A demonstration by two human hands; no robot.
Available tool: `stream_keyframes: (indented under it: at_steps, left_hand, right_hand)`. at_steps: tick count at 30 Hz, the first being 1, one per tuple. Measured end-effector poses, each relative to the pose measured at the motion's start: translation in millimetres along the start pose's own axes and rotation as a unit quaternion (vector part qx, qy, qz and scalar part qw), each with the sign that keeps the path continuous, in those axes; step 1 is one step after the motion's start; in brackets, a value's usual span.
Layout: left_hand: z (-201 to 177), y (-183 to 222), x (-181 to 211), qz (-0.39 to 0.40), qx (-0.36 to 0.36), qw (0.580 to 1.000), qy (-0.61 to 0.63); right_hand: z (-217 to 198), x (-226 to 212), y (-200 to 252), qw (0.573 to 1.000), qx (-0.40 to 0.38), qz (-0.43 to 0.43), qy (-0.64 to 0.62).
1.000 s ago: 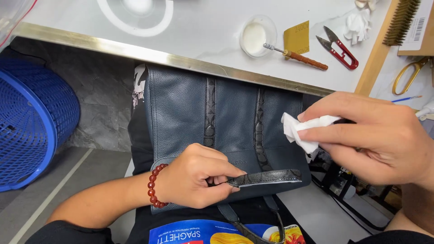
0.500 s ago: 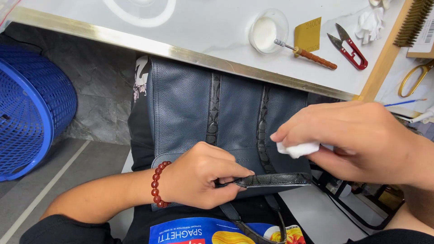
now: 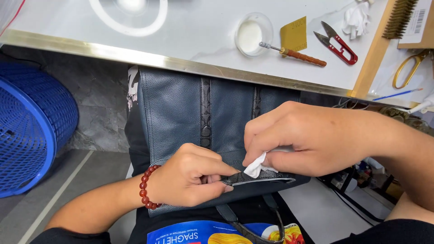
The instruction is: Apply adhesive to a damaged leather bag handle and secure it with a tissue/wrap to dry.
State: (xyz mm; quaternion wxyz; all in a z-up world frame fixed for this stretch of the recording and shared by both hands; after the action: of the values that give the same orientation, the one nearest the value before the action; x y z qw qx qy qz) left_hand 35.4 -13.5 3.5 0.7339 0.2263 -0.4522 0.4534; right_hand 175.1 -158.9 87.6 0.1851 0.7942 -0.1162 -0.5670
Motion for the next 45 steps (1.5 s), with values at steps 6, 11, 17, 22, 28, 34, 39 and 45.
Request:
stream_keyframes:
  at_steps: [6, 11, 17, 22, 28, 34, 39, 45]
  left_hand:
    - [-1.5, -2.4, -2.3, -0.006, -0.011, 1.0, 0.001]
    - [-1.8, -3.1, -3.1, -0.006, -0.008, 1.0, 0.008]
    - [-3.7, -2.4, -3.1, -0.009, 0.004, 1.0, 0.015]
    - [-4.8, -2.1, -4.1, -0.022, 0.015, 0.999, 0.023]
    - [-4.1, -4.2, -1.8, -0.026, 0.013, 0.999, 0.016]
    - [-5.5, -2.8, -2.0, -0.03, 0.017, 0.999, 0.016]
    - [-7.3, -0.8, -4.6, -0.03, 0.019, 0.999, 0.021]
    - [-8.4, -0.2, -7.4, -0.036, 0.02, 0.999, 0.028]
  right_hand:
    - [1.1, -0.3, 3.5, 0.999, -0.04, 0.023, -0.014]
    - [-0.9, -2.8, 4.5, 1.0, -0.008, -0.001, -0.011]
    - [-3.4, -2.2, 19.7, 0.999, -0.025, 0.022, 0.023]
    - [2.4, 5.5, 33.7, 0.997, -0.036, 0.057, 0.033]
    - [1.3, 2.4, 31.3, 0.998, -0.009, 0.04, 0.039]
    - [-0.1, 0.9, 27.0, 0.998, -0.014, -0.01, 0.066]
    - [1.8, 6.9, 32.7, 0.998, -0.031, 0.022, 0.045]
    - [-2.0, 9.2, 36.7, 0.999, 0.019, 0.007, 0.034]
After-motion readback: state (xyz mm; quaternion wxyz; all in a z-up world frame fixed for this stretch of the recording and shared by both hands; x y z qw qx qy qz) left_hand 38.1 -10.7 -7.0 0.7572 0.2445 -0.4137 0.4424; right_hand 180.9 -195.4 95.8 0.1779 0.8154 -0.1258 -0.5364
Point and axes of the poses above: each hand's wrist, its own y-axis away from the middle knuckle, its own z-axis out of the palm, x = y × z, the point moved 4 cm from there along -y, towards the middle knuckle, and after that the axes turned 15 degrees about y, right-handed, at the moved point
